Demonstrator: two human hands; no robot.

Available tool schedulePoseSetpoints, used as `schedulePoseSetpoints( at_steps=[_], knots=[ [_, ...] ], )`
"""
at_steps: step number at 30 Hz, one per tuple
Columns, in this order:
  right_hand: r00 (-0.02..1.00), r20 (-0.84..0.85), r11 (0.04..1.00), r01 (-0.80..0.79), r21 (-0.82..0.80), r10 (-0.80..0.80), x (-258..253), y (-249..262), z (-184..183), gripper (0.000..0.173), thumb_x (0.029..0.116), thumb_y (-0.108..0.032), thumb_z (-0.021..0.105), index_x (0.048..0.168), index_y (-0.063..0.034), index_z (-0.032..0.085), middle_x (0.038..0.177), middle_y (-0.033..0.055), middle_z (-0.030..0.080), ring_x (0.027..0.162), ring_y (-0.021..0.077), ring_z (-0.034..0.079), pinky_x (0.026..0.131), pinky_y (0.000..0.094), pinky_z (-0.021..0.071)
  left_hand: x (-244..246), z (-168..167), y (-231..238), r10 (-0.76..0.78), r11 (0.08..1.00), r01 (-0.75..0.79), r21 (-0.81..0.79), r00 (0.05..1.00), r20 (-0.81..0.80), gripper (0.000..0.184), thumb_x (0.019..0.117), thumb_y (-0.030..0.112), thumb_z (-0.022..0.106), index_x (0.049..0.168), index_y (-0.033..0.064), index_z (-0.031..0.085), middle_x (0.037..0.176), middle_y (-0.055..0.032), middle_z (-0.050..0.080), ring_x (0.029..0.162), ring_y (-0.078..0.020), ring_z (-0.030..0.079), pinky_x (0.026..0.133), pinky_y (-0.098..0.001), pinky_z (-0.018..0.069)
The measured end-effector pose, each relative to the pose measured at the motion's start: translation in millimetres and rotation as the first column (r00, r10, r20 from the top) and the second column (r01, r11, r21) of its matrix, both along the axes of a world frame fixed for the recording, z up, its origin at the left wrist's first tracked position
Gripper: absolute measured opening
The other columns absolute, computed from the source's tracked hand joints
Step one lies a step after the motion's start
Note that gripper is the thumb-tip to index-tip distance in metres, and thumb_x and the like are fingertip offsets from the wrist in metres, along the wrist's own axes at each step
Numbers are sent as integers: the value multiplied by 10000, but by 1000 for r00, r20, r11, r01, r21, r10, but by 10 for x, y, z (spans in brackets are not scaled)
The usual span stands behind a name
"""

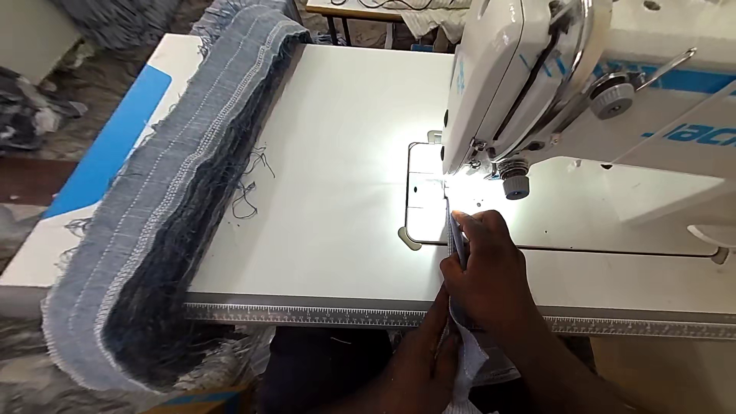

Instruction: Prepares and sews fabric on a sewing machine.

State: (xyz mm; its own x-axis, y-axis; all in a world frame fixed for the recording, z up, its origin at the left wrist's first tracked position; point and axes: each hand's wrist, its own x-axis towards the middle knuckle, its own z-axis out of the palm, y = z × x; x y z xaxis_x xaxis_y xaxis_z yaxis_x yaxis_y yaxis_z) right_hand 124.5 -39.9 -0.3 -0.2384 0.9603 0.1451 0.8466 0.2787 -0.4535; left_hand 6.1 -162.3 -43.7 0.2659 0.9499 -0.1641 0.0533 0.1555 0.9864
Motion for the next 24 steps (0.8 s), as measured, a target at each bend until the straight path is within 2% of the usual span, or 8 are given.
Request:
schedulePoseSetpoints(
  at_steps=[5,8,10,13,17,21,22,24],
  knots=[
    [1000,1,1000,12,-5,-12,-12,-10,12,569,817,-106,728,1378,-74,637,1136,82,567,788,157,604,615,316,536,-7,56,3,11,999,-12,-49,1000,-28,614,1083,127,441,1637,88,178,1344,-72,633,1052,-52,676,921,-248,576],
    [1000,-2,1000,10,-3,-10,-14,-11,5,576,814,-107,729,1381,-67,635,1133,82,563,784,156,600,613,313,534,-7,11,-6,5,1000,-5,3,1000,-16,613,1093,131,446,1633,55,167,1458,-78,574,1232,-69,622,1068,-264,519],
    [1000,2,1000,9,-15,-9,-13,-8,18,570,820,-111,731,1380,-70,635,1141,83,565,802,161,605,627,321,539,-8,6,-6,-2,1000,2,6,999,-33,621,1096,143,452,1635,54,157,1484,-78,553,1237,-67,620,1068,-262,521],
    [1000,-7,1000,10,-15,-10,-9,-10,14,569,816,-105,741,1375,-70,637,1143,81,565,808,152,609,628,311,543,-13,2,-9,1,1000,-1,10,1000,19,637,1080,102,461,1635,57,153,1404,-86,605,1196,-86,638,1055,-280,528],
    [1000,-9,1000,6,-12,-6,-15,-5,8,577,819,-102,731,1385,-65,629,1137,84,565,803,155,604,628,307,539,1,10,2,21,999,-22,39,999,27,596,1092,92,430,1622,14,169,1481,-99,552,1296,-88,585,1117,-269,485],
    [1000,7,999,8,-36,-8,-17,-3,34,583,820,-112,737,1391,-75,627,1148,81,563,814,157,609,636,315,544,-11,0,0,0,1000,0,19,1000,28,632,1086,95,453,1633,34,142,1502,-100,532,1259,-91,610,1079,-272,517],
    [1000,1,999,8,-37,-8,-18,-2,35,583,817,-106,738,1388,-76,629,1148,79,564,820,160,610,640,319,545,-16,5,-3,4,1000,-4,11,1000,27,646,1071,75,463,1634,43,149,1456,-98,569,1212,-88,634,1047,-275,536],
    [1000,-17,1000,10,-18,-10,-19,-2,22,580,804,-94,743,1374,-71,638,1134,83,569,808,162,611,633,325,546,-3,24,-10,35,999,-35,1,999,24,650,1035,45,468,1623,47,191,1237,-81,661,1002,-74,681,895,-274,589]
  ],
)
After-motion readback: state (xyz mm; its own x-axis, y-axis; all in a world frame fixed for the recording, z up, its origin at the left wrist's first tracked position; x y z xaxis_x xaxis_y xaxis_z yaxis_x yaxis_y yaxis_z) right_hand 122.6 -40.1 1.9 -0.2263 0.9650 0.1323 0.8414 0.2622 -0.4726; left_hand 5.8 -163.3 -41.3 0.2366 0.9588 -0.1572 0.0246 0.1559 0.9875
